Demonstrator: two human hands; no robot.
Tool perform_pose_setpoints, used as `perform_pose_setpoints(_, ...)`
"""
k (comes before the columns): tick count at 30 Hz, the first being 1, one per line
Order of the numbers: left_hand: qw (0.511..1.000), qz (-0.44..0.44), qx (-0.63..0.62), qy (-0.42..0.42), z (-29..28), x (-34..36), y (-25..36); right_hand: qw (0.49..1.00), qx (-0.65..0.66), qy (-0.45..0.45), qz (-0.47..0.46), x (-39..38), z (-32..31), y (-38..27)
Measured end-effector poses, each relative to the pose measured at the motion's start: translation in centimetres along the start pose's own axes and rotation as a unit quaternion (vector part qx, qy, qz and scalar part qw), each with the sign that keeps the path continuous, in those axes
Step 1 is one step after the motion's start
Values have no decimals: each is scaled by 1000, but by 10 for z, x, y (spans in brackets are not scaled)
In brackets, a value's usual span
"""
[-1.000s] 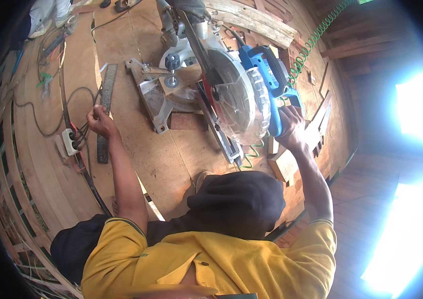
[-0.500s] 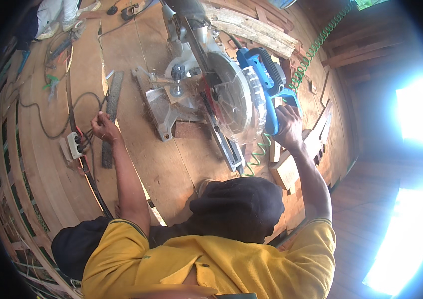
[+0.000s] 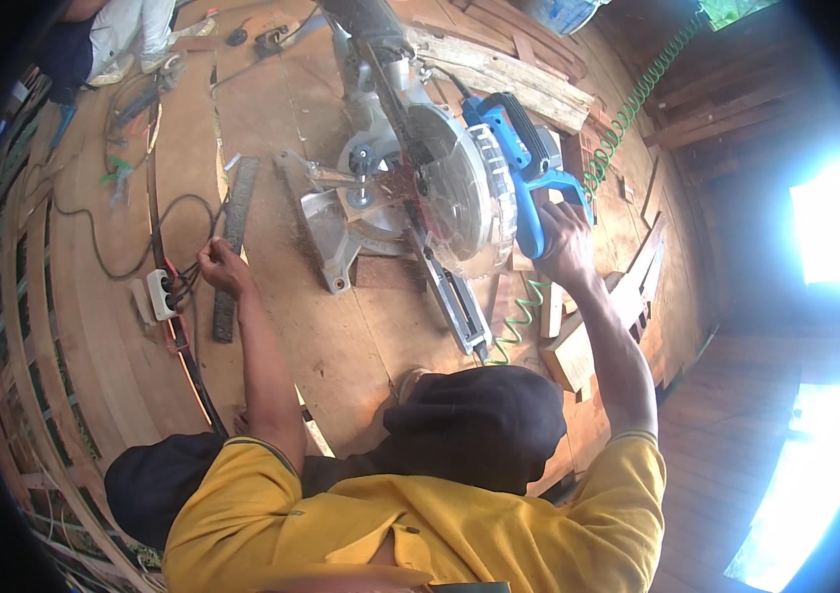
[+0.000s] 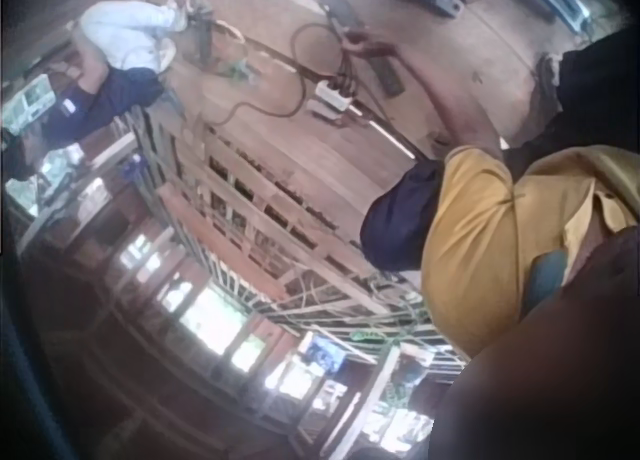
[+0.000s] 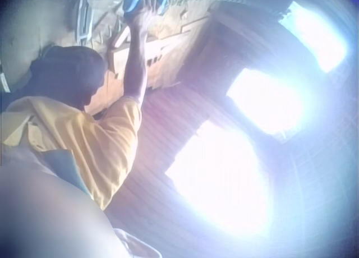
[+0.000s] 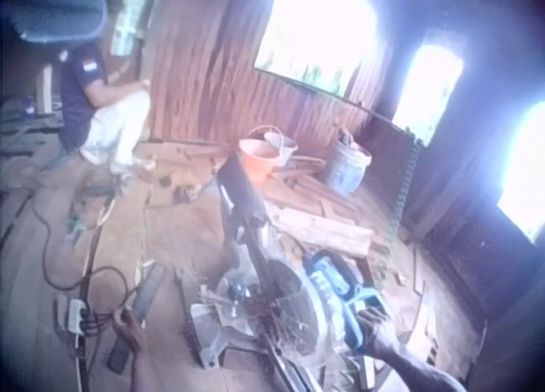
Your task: The person uses a miter saw to cut small wooden pieces. They position each piece under the saw, lower the blade to cut, then remove and set aside the cut pieces. The person repeats this process for several pieces.
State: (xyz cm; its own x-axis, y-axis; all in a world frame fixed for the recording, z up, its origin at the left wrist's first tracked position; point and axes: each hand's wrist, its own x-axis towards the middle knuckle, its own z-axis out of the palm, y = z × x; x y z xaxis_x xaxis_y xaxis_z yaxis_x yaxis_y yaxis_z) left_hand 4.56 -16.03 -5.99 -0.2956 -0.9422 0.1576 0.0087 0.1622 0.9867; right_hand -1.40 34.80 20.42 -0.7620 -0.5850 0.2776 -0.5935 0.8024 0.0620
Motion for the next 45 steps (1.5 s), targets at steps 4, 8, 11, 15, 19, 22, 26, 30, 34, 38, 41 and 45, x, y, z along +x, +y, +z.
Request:
perform_pose_setpoints(4,1000,-4,0,21,-5,3,-1,1000,23,14,5,21,7,-1)
perform_pose_setpoints(8,999,-38,7,22,-9,0,8,1000,-1,18,-7,39,10,2)
perform_pose_setpoints(11,998,-25,62,21,-18,0,13,999,40,34,4,37,13,-3)
perform_pose_setpoints(15,997,-28,61,39,-23,-9,11,1000,-4,-1,-6,38,9,4)
perform_pose_setpoints(19,997,-57,36,39,-27,-6,-3,1000,-1,22,8,59,-28,7)
perform_pose_setpoints(22,997,-52,49,37,-30,-6,-2,996,84,7,15,96,-76,12)
perform_pose_setpoints(26,997,-62,6,35,-23,-1,15,996,63,61,-34,147,-124,39)
perform_pose_setpoints(30,998,-14,14,54,-22,7,60,993,23,101,-56,191,-148,55)
perform_pose_setpoints(34,993,50,-73,75,-22,35,98,987,9,115,-108,209,-155,70)
perform_pose_setpoints(38,979,81,-168,78,-28,45,142,977,67,177,-100,182,-155,62)
perform_pose_setpoints(41,972,92,-198,88,-29,52,144,968,72,239,-6,115,-127,71)
perform_pose_setpoints(45,982,86,-155,63,-25,45,132,940,117,203,249,-53,-20,80)
